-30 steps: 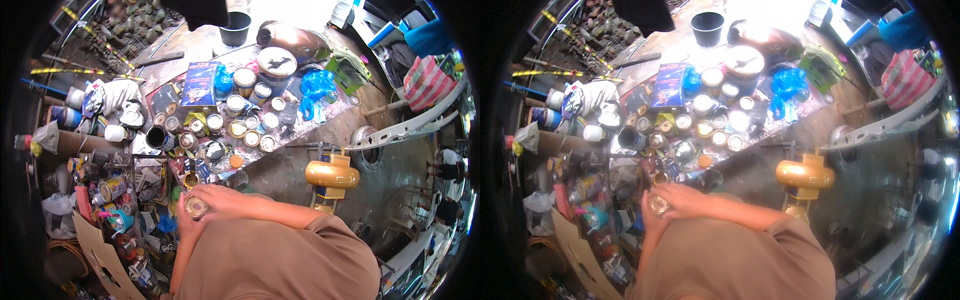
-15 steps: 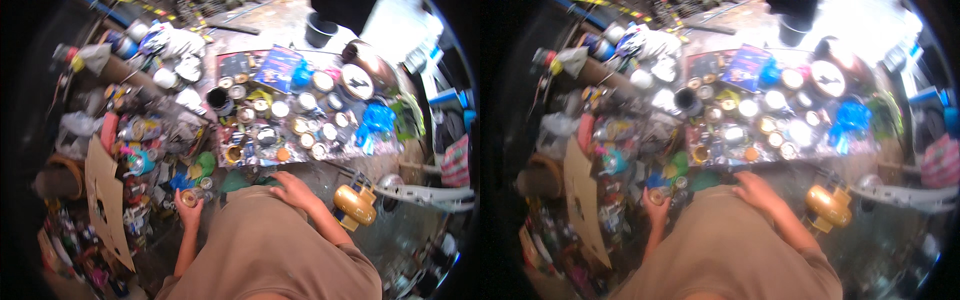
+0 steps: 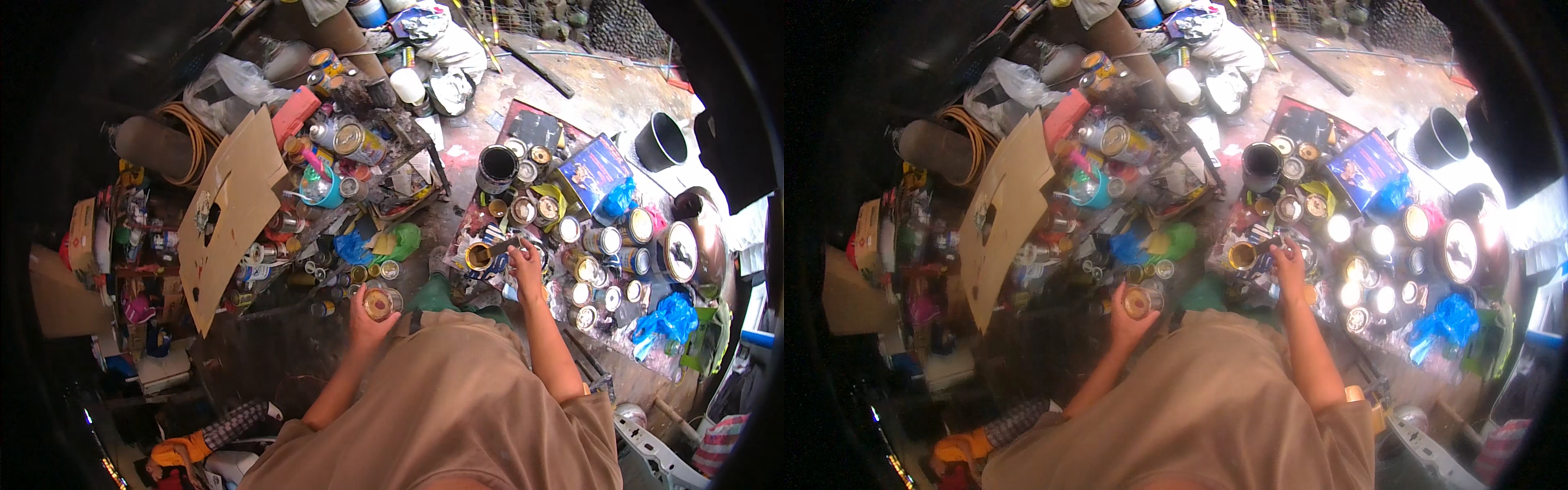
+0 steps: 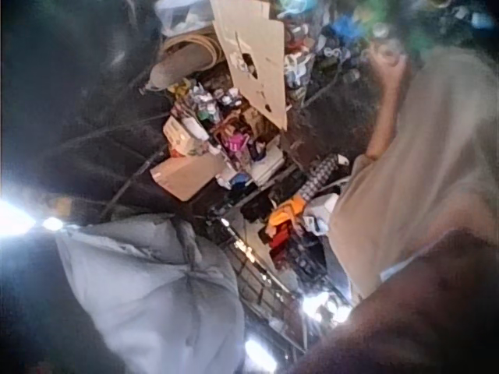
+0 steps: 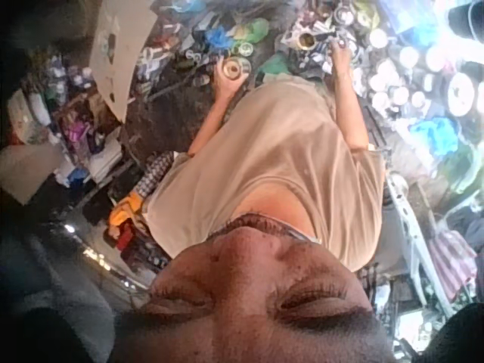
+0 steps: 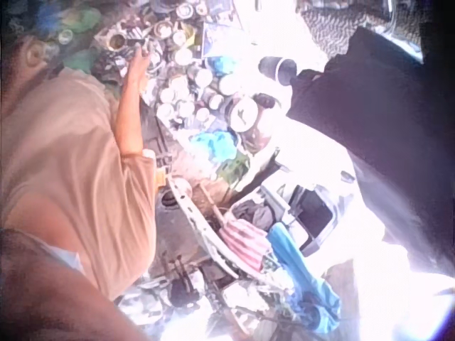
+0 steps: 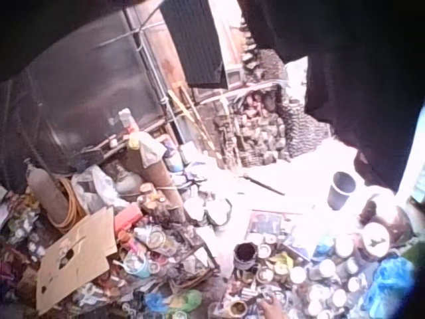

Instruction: The person mixes paint in a small container using a metal strip, then pours a red liquid from a can into the mixture and stirs it again. They handle multiple paint cans and lids on a cluttered table.

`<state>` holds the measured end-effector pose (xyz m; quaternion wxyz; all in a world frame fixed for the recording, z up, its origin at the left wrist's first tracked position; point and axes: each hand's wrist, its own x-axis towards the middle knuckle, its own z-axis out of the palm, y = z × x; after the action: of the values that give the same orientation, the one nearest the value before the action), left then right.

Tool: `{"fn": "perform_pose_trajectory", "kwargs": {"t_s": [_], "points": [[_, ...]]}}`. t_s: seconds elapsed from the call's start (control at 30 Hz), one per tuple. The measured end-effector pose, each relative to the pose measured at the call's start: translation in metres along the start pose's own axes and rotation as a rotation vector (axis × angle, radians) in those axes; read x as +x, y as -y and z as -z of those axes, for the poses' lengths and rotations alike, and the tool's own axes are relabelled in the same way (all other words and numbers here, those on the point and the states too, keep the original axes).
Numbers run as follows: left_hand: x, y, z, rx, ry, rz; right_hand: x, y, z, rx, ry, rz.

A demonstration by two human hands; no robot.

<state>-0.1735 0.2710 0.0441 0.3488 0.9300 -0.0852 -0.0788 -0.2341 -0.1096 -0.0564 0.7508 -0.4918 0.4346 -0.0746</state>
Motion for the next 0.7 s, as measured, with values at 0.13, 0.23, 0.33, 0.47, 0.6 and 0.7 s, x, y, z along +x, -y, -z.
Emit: {"fn": "perform_pose_trajectory", "kwargs": {"t_s": [0.13, 0.23, 0.33, 0.47, 0.6, 0.7], "points": [[-0.007, 0.004, -0.005, -0.077, -0.021, -0.041, 0.010, -0.005, -0.004, -0.050, 0.040, 0.067], [-0.001, -0.002, -0.011, -0.043, -0.016, -0.084, 0.007, -0.007, -0.018, -0.125, -0.002, 0.164], [0.014, -0.024, -0.011, -0.031, 0.042, -0.102, 0.007, -0.011, -0.025, -0.109, 0.005, 0.223], [0.051, -0.037, -0.023, -0.032, 0.154, -0.182, -0.007, 0.003, -0.040, -0.118, 0.063, 0.248], [0.103, -0.062, -0.042, 0.007, 0.213, -0.434, -0.015, 0.023, -0.053, -0.095, 0.065, 0.251], [0.150, -0.083, -0.063, -0.090, 0.290, -0.604, -0.013, 0.030, -0.061, -0.137, 0.038, 0.267]]}}
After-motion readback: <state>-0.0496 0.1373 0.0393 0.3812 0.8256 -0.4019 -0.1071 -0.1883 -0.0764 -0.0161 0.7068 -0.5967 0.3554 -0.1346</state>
